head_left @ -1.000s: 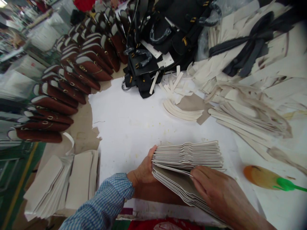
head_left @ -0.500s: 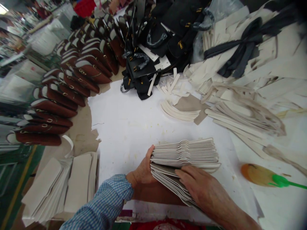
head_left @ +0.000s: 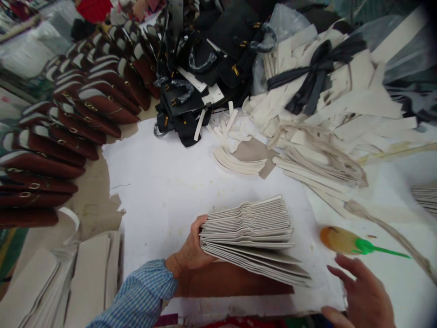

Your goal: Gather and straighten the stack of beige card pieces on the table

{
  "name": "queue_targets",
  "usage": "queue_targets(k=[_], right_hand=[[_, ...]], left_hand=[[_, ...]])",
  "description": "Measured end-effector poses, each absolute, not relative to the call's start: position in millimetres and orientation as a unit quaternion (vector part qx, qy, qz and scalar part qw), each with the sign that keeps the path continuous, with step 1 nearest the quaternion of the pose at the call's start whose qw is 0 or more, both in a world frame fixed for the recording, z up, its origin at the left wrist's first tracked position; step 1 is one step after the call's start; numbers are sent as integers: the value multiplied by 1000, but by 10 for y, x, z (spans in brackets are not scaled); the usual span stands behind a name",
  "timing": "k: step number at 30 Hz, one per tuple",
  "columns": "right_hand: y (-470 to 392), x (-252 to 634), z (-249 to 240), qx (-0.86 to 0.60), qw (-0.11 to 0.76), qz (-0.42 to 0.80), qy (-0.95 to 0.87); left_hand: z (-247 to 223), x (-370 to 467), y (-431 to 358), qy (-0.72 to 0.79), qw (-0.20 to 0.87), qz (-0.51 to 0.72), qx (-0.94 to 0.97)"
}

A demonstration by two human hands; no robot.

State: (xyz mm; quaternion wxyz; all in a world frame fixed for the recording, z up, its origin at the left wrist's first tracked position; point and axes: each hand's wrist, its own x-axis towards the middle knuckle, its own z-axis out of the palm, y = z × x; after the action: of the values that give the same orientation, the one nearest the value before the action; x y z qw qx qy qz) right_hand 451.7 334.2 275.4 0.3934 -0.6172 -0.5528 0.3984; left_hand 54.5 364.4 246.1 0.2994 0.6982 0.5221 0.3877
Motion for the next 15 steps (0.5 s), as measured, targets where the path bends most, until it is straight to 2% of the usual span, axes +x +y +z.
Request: queue_targets(k=[5, 10, 15], right_hand=[[3136, 4493, 2306, -662, 295, 431, -537], [3644, 4255, 2143, -613, 324, 462, -553], [4153, 4199, 2133, -524, 312, 516, -601]], left_hand=[[2466, 505, 3640, 546, 299, 373, 688], [2489, 480, 3628, 546, 292, 362, 697], [2522, 499, 3606, 533, 286, 372, 704]])
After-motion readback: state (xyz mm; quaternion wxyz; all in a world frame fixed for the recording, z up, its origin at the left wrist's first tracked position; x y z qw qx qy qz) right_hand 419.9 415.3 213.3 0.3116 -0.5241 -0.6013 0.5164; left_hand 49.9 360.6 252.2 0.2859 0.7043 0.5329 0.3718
